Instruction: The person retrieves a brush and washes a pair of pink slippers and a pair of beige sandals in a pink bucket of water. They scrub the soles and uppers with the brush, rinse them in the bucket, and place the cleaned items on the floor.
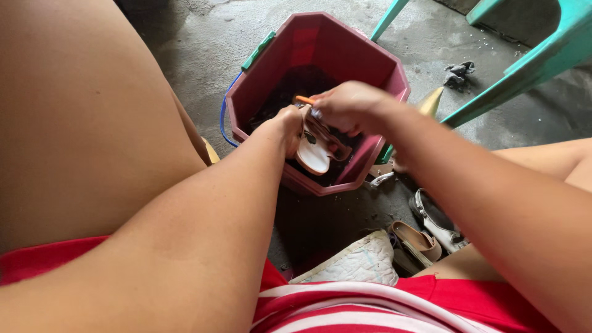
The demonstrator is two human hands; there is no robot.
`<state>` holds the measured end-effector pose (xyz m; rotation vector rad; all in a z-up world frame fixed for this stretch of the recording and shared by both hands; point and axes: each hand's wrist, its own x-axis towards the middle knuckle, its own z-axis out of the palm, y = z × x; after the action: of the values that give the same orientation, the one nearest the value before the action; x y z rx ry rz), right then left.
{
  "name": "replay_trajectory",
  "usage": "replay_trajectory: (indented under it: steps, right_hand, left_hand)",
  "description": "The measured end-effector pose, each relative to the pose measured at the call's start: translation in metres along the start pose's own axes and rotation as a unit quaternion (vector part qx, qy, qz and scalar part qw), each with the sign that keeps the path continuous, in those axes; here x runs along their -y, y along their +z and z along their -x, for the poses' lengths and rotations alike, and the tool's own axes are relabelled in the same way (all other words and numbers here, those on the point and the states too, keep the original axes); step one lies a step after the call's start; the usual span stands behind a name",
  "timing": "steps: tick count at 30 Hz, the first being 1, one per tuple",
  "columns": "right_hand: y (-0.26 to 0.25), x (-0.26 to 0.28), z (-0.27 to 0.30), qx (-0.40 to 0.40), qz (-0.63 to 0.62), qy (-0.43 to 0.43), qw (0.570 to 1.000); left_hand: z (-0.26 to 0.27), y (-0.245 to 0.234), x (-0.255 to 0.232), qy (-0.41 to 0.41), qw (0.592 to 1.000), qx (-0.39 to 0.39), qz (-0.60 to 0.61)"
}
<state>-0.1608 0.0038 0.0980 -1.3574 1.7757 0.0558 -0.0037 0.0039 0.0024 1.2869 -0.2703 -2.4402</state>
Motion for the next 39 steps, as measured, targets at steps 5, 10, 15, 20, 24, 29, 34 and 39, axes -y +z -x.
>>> replay_trajectory:
  steps: [5,10,15,20,24,29,34,39]
  right_hand:
    - [0.025,0.018,-0.034,-0.048,-0.121,-0.017,0.991]
    - [0.01,0.019,-0.026,0.004,-0.053,0.019,0.998]
    - [0.013,0.018,-0.011,0.007,-0.005,0.004,1.0]
    - [0.011,0.016,-0.031,0.003,-0.024,0.034,0.999]
    - [0.017,0.015,-0.032,0.033,-0.07,0.039,0.996]
    - [0.018,0.007,-0.015,0.051,-0.04,0.006,0.998]
    - [0.018,-0.023,-0.06,-0.001,-0.024,0.069,0.997]
    - [0.041,-0.083,-0.132,0.001,-0.16,0.185,0.97]
  left_hand:
    - [0.016,0.012,-0.001,0.011,0.995,0.098,-0.01]
    - [0.015,0.012,0.003,0.013,0.999,0.051,-0.003]
    - [-0.008,0.006,0.007,0.011,0.999,0.036,-0.01]
    - [-0.013,0.005,0.005,0.04,0.994,0.089,-0.044]
    - [-0.005,0.004,0.007,-0.008,0.997,0.077,-0.013]
    - [-0.007,0.003,0.005,0.01,0.999,0.044,-0.003]
    - [-0.007,0.004,0.006,0.012,0.993,0.113,-0.022]
    - [0.007,0.01,-0.01,-0.015,0.997,0.075,-0.033]
